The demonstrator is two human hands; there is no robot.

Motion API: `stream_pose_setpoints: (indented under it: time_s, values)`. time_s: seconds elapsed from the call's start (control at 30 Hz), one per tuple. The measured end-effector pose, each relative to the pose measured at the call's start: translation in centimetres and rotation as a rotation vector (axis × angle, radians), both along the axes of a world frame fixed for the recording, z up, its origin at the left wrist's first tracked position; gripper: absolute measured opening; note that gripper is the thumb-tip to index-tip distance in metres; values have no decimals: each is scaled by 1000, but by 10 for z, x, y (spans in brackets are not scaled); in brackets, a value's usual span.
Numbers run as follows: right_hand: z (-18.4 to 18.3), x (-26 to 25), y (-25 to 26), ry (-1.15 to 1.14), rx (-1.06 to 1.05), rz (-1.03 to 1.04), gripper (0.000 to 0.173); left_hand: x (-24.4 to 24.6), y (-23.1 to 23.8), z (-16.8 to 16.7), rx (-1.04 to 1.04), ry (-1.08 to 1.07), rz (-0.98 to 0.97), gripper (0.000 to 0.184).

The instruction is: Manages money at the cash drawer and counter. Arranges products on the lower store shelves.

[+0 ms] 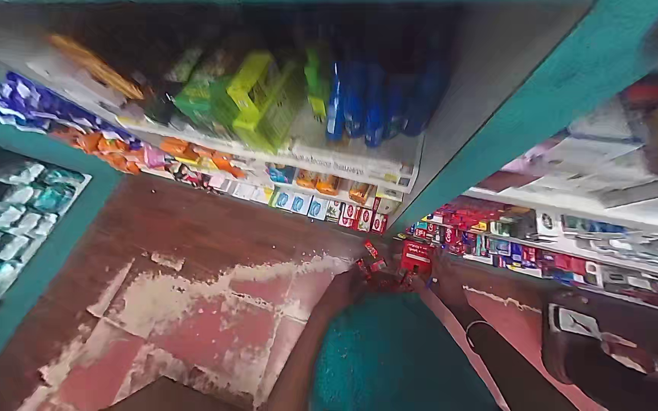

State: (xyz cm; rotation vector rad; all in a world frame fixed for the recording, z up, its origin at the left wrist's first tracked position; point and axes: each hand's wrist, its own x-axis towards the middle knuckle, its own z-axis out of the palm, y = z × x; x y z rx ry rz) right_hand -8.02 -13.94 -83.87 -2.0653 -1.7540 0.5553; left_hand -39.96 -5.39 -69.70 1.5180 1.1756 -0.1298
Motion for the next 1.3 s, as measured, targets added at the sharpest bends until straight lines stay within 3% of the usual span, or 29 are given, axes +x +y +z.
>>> stream_pose_setpoints:
  time_s: [0.1,0.2,0.3,0.4,0.5,0.57,0.7,0.77,0.83,0.9,1.03,1.1,1.2,1.3]
  values:
    - [-32,7,14,-127,144,216,64,-14,34,-77,-34,4,-39,44]
    - [-35,14,9,-151,303,154,45,-16,44,-131,47,-68,126,42]
    - [-19,26,-11,-97,334,-25,37,-8,27,-140,-102,-216,259,44]
    - [4,24,-19,-34,271,-144,38,-16,9,-149,-99,-248,127,48]
    - [2,1,-20,131,100,-145,36,-22,-28,-179,-225,-342,157,74]
    - [-14,-23,-8,295,-4,-69,34,-27,-54,-191,-317,-379,363,80]
    - [-37,-64,23,476,-245,214,28,-57,-91,-198,-215,-371,1029,43]
    - [-46,-58,28,414,-417,167,41,-88,-100,-208,-234,-343,1225,40]
    - [-63,-32,23,191,-498,55,59,-113,-105,-216,-330,-328,1405,48]
    - [-89,2,20,-69,-647,35,66,-127,-112,-229,-438,-281,1523,48]
    - [-125,30,30,-275,-871,-4,65,-132,-118,-249,-539,-167,1471,49]
    - [-119,25,32,-295,-840,-50,66,-126,-116,-252,-551,-157,1408,57]
    - [-110,-5,-2,-253,-602,35,87,-118,-117,-247,-559,-183,1358,59]
    - [-145,-41,-52,-164,-428,225,110,-114,-122,-247,-537,-205,1291,61]
